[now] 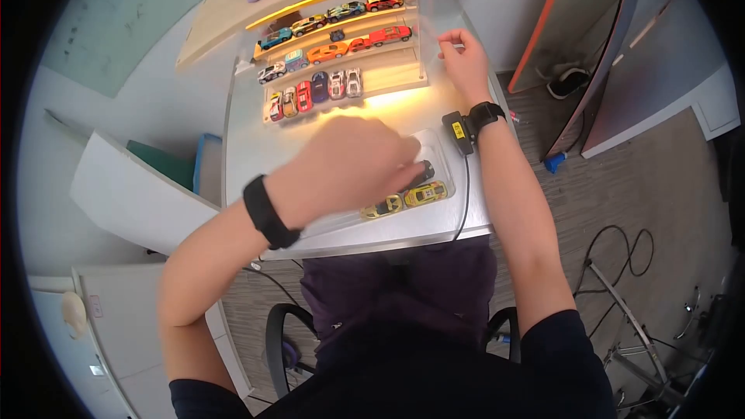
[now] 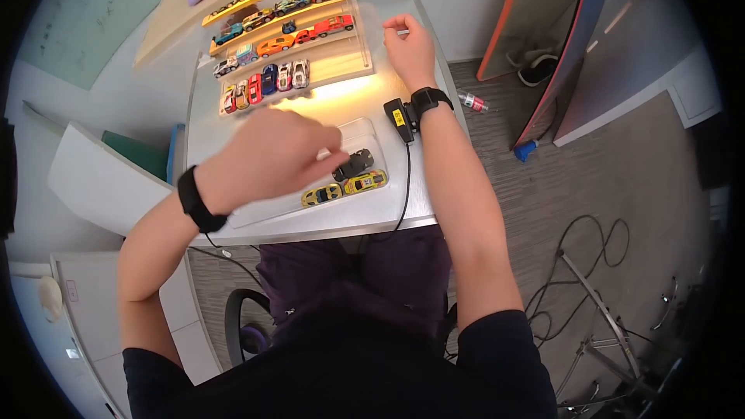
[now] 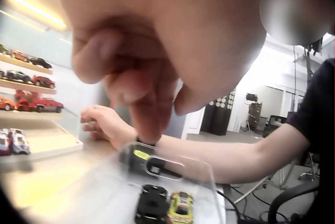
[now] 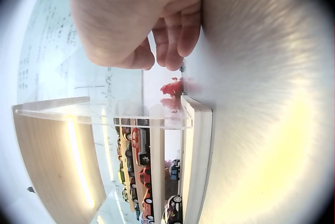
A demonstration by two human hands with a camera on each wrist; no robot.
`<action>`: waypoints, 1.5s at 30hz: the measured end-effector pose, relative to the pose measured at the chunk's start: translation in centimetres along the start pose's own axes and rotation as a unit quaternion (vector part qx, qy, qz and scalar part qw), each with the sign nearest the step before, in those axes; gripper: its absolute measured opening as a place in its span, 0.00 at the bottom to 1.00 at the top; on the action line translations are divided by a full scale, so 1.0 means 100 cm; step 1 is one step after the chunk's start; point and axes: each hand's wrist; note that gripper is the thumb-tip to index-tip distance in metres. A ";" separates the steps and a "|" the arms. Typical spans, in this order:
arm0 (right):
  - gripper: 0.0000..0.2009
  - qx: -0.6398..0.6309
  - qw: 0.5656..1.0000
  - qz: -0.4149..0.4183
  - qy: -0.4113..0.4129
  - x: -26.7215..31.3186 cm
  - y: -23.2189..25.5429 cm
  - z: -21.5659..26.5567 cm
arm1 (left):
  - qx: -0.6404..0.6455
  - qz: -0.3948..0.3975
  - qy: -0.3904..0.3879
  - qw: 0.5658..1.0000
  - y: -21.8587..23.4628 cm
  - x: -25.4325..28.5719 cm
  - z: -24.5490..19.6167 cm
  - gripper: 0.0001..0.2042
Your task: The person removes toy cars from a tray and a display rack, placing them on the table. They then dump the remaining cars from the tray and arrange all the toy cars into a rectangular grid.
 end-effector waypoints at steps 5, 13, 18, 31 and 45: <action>0.06 -0.021 1.000 -0.003 0.012 0.000 -0.003 -0.003 | -0.072 0.005 0.005 0.997 -0.040 -0.002 -0.014 0.11; 0.05 -0.017 1.000 0.001 0.004 0.001 0.000 0.003 | -0.076 0.015 -0.021 0.997 -0.079 -0.019 -0.007 0.06; 0.05 -0.029 1.000 0.007 -0.005 0.001 0.001 0.001 | 0.030 -0.017 0.004 0.999 -0.047 -0.001 0.000 0.09; 0.03 -0.036 0.999 0.018 -0.011 -0.002 0.004 -0.012 | 0.064 -0.147 0.316 0.935 -0.048 0.187 0.146 0.14; 0.04 -0.065 0.996 0.024 -0.054 0.005 0.008 0.001 | 0.089 -0.188 0.396 0.894 -0.069 0.163 0.154 0.11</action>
Point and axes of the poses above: each hand's wrist, its own x-axis away from the middle knuckle, its own y-axis out of the back of the hand, z = x × y, and after that the axes turned 9 degrees about y, right-handed
